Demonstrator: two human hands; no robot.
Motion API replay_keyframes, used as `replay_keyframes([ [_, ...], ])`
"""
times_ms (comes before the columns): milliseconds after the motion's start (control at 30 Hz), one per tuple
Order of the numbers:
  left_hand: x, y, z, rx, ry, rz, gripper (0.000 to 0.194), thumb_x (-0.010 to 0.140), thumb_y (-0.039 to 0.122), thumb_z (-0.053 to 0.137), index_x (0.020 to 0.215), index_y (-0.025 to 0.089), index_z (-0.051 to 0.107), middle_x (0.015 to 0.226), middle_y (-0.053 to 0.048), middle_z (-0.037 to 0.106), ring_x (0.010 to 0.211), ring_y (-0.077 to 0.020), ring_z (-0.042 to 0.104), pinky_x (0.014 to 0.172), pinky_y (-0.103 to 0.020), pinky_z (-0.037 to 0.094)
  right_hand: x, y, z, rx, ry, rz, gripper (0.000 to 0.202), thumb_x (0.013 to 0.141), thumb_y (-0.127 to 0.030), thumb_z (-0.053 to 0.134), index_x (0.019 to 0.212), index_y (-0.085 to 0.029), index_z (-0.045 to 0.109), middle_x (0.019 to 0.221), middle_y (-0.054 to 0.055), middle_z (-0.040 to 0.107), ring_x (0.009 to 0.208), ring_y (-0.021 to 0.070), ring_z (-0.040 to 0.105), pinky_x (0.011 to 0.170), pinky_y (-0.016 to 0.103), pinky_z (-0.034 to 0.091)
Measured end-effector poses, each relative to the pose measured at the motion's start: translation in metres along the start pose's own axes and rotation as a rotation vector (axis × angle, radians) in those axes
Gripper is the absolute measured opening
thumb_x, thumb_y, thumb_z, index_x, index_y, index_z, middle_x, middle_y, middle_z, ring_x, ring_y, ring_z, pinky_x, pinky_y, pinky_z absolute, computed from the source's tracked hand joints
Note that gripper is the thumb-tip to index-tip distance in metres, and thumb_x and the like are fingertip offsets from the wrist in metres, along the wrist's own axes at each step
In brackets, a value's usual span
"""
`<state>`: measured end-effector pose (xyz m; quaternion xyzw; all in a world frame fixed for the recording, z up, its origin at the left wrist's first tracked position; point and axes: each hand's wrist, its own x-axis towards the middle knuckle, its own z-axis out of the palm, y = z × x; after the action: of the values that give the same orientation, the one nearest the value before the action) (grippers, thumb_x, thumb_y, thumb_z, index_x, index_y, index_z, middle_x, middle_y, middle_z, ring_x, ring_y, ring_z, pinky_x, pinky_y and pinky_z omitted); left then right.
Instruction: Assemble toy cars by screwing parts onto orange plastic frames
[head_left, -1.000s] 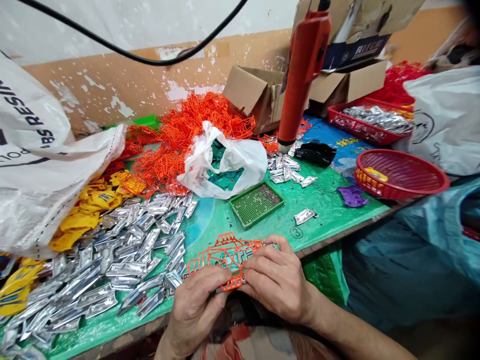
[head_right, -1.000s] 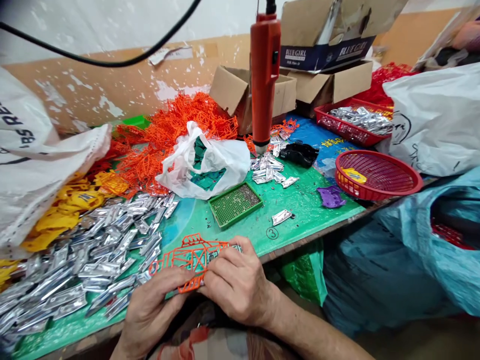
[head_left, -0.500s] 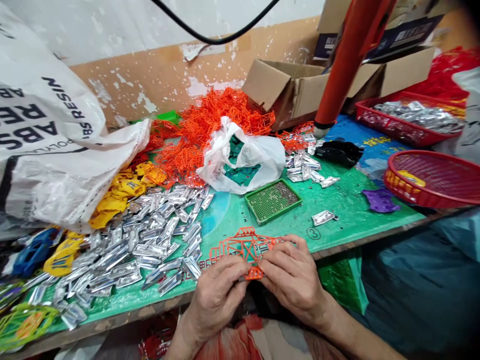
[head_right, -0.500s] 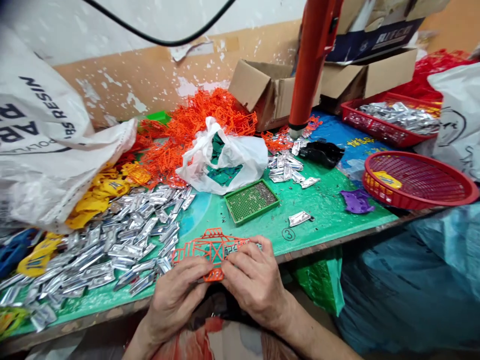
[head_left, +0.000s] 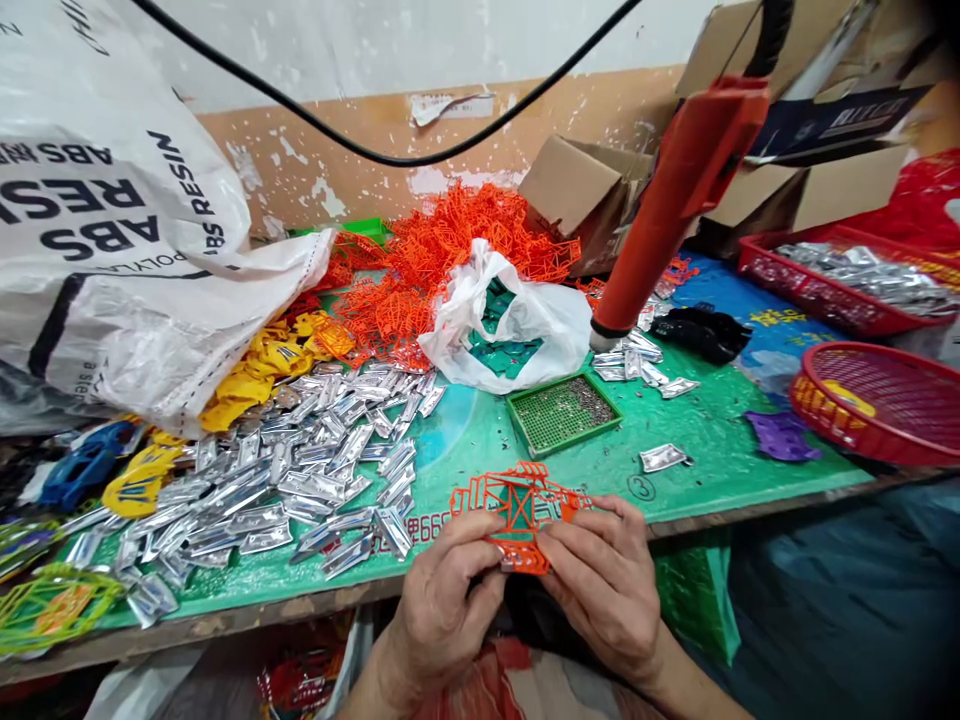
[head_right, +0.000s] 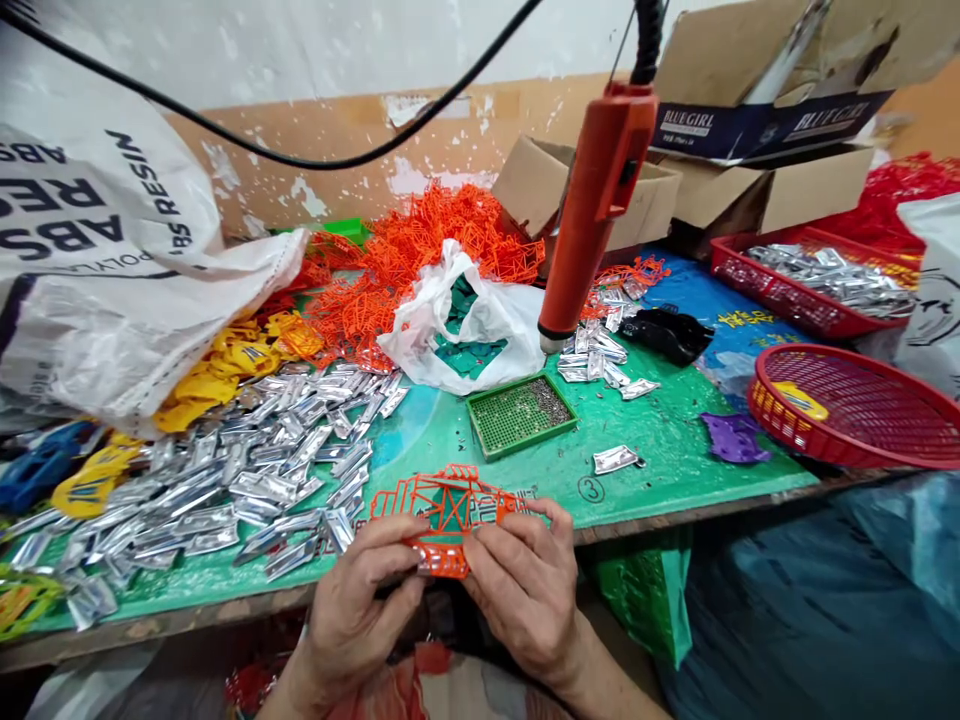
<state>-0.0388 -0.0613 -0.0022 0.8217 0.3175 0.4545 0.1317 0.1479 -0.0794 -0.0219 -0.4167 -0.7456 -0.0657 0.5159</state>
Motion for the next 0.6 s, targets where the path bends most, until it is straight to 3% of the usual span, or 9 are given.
replay_keyframes([
  [367, 0.0, -0.0052, -0.0037, -0.098, -0.035, -0.015, 0.023, 0.085, 0.0, 0.054, 0.096, 0.019, 0.059, 0.086, -0.005, 0.071, 0.079, -0.0127, 0.069, 0.072, -0.022, 0.058, 0.0014, 0.0016, 0.0031, -0.003, 0.012, 0.003, 0.006, 0.086, -0.019, 0.067, 0.091, -0.019, 0.07, 0.076, 0.001, 0.076, 0.075, 0.0169, 0.06, 0.09, 0.045, 0.039],
  [600, -0.0024, -0.0075, -0.002, 0.033, -0.039, -0.012, 0.029, 0.089, 0.005, 0.054, 0.114, 0.017, 0.063, 0.094, -0.008, 0.075, 0.085, -0.0154, 0.072, 0.076, -0.023, 0.059, 0.0012, 0.004, 0.0004, -0.01, -0.061, -0.014, 0.002, 0.085, -0.018, 0.068, 0.087, -0.018, 0.069, 0.076, 0.0, 0.076, 0.075, 0.0159, 0.06, 0.094, 0.046, 0.035],
])
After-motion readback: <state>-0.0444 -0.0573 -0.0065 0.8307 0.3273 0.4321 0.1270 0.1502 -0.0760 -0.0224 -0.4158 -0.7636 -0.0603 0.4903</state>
